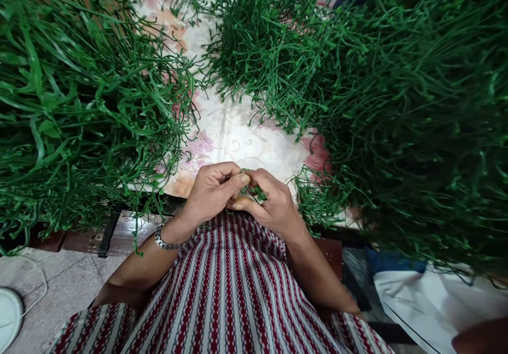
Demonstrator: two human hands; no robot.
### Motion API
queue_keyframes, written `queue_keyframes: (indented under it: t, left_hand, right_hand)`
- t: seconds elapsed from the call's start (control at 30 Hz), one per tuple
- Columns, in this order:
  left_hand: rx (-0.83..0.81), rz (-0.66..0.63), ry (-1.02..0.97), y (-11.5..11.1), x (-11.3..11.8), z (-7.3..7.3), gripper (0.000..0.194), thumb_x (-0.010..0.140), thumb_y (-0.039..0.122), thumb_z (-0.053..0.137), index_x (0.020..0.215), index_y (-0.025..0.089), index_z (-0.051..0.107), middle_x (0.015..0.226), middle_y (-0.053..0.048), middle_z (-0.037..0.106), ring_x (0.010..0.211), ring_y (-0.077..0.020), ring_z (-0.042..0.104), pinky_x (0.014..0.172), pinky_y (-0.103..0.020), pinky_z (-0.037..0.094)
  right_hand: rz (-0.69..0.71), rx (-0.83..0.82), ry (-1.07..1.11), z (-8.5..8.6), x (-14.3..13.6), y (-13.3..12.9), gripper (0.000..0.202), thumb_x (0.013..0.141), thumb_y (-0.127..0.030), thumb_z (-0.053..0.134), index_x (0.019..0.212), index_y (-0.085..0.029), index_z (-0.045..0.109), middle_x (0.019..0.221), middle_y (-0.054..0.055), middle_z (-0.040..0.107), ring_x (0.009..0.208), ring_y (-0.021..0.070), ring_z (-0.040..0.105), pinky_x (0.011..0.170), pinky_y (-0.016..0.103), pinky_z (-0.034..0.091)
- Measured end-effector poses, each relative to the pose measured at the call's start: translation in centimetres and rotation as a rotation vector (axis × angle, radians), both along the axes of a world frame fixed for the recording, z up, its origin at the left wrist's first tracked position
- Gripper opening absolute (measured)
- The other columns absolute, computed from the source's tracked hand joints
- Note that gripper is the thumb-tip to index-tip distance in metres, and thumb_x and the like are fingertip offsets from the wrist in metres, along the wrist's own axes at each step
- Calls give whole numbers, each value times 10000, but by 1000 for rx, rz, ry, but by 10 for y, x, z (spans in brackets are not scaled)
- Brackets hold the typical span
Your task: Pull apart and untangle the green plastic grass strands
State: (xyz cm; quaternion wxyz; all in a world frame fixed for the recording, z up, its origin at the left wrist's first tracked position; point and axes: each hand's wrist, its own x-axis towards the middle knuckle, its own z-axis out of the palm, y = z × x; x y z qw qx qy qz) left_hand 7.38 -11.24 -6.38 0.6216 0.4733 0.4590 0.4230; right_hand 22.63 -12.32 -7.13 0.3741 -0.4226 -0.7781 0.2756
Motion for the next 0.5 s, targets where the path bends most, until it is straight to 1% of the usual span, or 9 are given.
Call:
queue_keyframes:
  t: [0.07, 0.17, 0.27, 0.33, 0.4, 0.5]
  left_hand:
    - [-9, -5, -29, 0, -1, -1, 295, 704, 377, 667, 591, 142, 529, 462, 50, 458, 394, -38, 394, 373, -152, 321]
    - [-50, -49, -90, 1, -3, -1, 287, 712, 374, 663, 603, 139, 539, 472, 46, 486, 377, -41, 425, 368, -154, 368]
    - [-78, -80, -119, 2, -3, 0, 285, 704, 379, 669, 612, 137, 549, 473, 47, 493, 362, -41, 436, 358, -155, 379]
    - [-69, -92, -92, 2, -3, 0, 275, 704, 380, 670, 628, 138, 563, 473, 47, 495, 354, -41, 436, 350, -154, 369]
    - [-43, -112, -42, 1, -3, 2, 254, 724, 369, 653, 648, 138, 579, 464, 48, 486, 345, -39, 426, 343, -152, 350]
    - [0, -120, 25, 1, -3, 6, 232, 755, 347, 622, 660, 136, 595, 441, 54, 450, 341, -31, 395, 338, -147, 314]
  right_hand:
    - [24, -30, 45, -6, -2, 1, 320, 812, -331, 583, 1071, -158, 506, 963, 77, 625, 845, 144, 587, 722, 268, 482]
    - [70, -124, 149, -11, -2, 1, 344, 826, -345, 560, 1103, -151, 497, 980, 76, 627, 871, 138, 591, 761, 272, 485]
    - [164, -273, 237, -13, -1, 1, 257, 842, -353, 532, 1001, -153, 539, 909, 59, 636, 837, 129, 599, 759, 266, 487]
    - [209, -363, 275, -13, -1, 1, 197, 846, -342, 526, 908, -157, 549, 832, 37, 637, 778, 116, 599, 735, 251, 485]
    - [201, -414, 295, -12, -1, 0, 168, 832, -323, 550, 863, -158, 540, 757, 8, 627, 707, 98, 585, 688, 222, 474]
    - [104, -400, 267, -10, -3, -1, 157, 810, -305, 582, 820, -160, 522, 680, -31, 576, 611, 65, 522, 590, 175, 422]
